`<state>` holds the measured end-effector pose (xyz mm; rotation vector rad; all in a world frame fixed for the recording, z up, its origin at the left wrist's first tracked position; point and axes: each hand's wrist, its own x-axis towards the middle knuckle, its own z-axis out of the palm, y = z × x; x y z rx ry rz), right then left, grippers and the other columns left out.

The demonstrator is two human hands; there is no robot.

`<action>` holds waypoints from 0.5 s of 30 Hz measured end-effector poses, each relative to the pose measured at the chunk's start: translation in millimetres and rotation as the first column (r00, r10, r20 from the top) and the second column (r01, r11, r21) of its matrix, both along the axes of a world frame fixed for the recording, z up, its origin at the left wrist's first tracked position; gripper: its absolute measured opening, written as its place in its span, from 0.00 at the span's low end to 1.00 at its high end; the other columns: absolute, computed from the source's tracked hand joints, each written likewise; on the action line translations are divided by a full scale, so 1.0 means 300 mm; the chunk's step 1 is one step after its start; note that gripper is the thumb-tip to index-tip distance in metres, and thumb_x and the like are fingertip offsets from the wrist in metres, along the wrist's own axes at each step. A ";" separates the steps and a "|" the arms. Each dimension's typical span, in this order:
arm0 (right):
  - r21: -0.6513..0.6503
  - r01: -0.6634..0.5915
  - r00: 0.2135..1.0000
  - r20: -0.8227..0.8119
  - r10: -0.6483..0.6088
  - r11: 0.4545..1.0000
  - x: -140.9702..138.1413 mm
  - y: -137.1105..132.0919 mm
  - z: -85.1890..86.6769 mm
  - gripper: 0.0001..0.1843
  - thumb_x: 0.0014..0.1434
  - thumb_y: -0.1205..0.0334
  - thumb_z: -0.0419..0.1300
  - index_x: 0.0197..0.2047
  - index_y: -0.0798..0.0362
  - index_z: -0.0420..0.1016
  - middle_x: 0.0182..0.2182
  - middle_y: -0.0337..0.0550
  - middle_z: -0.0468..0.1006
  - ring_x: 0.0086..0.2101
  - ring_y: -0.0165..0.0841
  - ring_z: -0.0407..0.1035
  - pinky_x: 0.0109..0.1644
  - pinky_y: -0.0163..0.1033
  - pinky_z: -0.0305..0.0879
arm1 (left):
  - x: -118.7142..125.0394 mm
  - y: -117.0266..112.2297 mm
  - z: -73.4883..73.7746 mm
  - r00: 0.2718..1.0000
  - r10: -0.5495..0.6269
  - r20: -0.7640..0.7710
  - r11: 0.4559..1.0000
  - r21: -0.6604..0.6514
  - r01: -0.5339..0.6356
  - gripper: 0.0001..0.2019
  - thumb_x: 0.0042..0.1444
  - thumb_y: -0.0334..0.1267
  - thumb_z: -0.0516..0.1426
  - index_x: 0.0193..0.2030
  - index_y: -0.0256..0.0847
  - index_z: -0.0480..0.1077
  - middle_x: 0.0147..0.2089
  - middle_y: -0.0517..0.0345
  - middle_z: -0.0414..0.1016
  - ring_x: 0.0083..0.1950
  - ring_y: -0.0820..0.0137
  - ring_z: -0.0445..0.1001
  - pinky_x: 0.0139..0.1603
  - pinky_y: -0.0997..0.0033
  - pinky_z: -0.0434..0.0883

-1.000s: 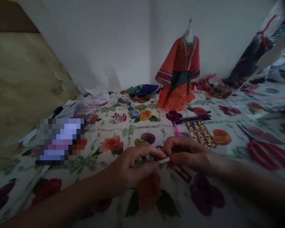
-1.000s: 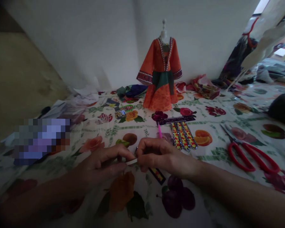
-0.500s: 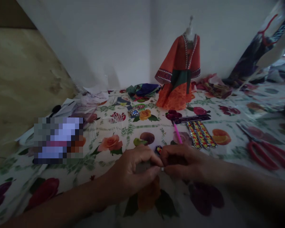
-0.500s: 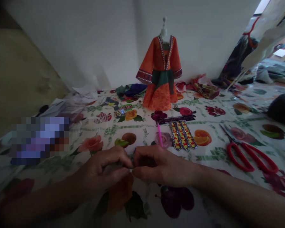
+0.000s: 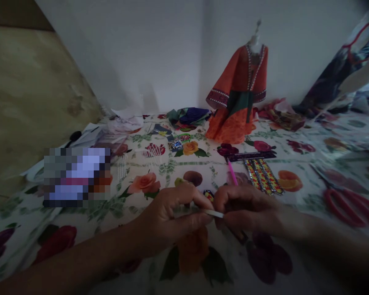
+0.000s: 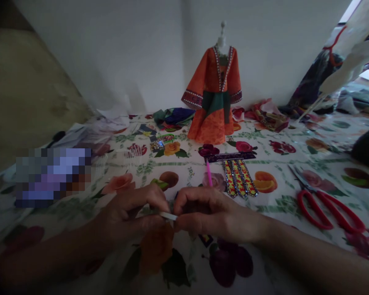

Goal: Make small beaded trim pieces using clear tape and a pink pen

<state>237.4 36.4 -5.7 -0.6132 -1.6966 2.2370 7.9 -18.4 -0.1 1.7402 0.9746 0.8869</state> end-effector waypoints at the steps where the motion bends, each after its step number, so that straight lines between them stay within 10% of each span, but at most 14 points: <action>1: -0.006 -0.008 1.000 0.006 0.008 1.000 0.000 0.002 -0.002 0.08 0.63 0.59 0.63 0.39 0.54 0.71 0.25 0.34 0.68 0.25 0.23 0.59 0.26 0.28 0.53 | 0.003 0.000 0.000 1.000 0.003 -0.015 1.000 0.012 -0.002 0.02 0.61 0.34 0.61 0.39 0.44 0.76 0.37 0.61 0.76 0.40 0.71 0.74 0.44 0.71 0.67; 15: 0.165 -0.008 0.977 0.212 -0.028 0.986 -0.016 -0.011 -0.001 0.12 0.63 0.54 0.62 0.35 0.53 0.67 0.24 0.33 0.65 0.24 0.25 0.58 0.26 0.31 0.54 | 0.030 -0.021 -0.003 0.940 0.047 -0.339 0.959 0.277 0.052 0.05 0.64 0.34 0.55 0.38 0.44 0.71 0.36 0.57 0.77 0.39 0.66 0.73 0.43 0.65 0.68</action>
